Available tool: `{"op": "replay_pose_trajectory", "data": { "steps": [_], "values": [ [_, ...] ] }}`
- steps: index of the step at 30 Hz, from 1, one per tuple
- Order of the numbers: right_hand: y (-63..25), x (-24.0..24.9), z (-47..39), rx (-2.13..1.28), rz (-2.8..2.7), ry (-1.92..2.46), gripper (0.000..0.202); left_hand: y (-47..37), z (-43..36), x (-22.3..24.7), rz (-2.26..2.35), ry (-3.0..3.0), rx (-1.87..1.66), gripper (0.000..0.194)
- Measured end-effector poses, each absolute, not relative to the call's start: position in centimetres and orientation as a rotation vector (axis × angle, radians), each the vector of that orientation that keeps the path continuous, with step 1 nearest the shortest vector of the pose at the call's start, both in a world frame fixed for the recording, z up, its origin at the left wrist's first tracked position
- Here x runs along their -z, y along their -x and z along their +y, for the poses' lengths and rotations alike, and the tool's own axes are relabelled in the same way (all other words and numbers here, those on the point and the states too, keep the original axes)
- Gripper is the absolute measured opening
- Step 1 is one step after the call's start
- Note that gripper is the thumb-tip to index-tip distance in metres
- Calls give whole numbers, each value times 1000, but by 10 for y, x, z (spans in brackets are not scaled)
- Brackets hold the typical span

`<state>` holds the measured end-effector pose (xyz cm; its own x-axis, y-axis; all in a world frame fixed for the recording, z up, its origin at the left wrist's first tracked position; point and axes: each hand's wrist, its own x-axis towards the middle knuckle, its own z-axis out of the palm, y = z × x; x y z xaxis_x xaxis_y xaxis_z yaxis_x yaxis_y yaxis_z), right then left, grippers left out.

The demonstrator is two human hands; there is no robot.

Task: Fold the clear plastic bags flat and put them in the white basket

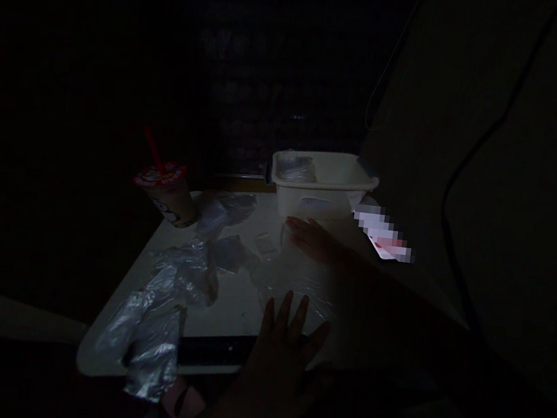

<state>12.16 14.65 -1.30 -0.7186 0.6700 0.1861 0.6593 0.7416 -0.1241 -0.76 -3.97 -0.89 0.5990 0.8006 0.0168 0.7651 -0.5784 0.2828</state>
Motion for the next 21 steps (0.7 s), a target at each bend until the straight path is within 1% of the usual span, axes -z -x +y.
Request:
{"op": "replay_pose_trajectory", "data": {
  "steps": [3, 6, 10, 16, 18, 21],
  "values": [
    [-121, 8, 125, -83, -2767, 861, 40, 5, -40, 9, 1291, -2572, -214, 59],
    [-116, 9, 103, -83, -2900, 678, 45, 1, -39, 11, 1276, -2565, -247, 59],
    [-100, 16, 110, -43, -2902, 795, 51, -6, -40, 18, 1292, -2586, -257, 59],
    [-84, 13, 146, -26, -2820, 988, 47, -11, -41, 22, 1389, -2608, -263, 59],
    [-88, 9, 142, -35, -2802, 958, 43, -12, -41, 21, 1397, -2601, -251, 59],
    [-93, 7, 123, -39, -2840, 776, 40, -12, -40, 21, 1395, -2603, -219, 58]
  ]
}}
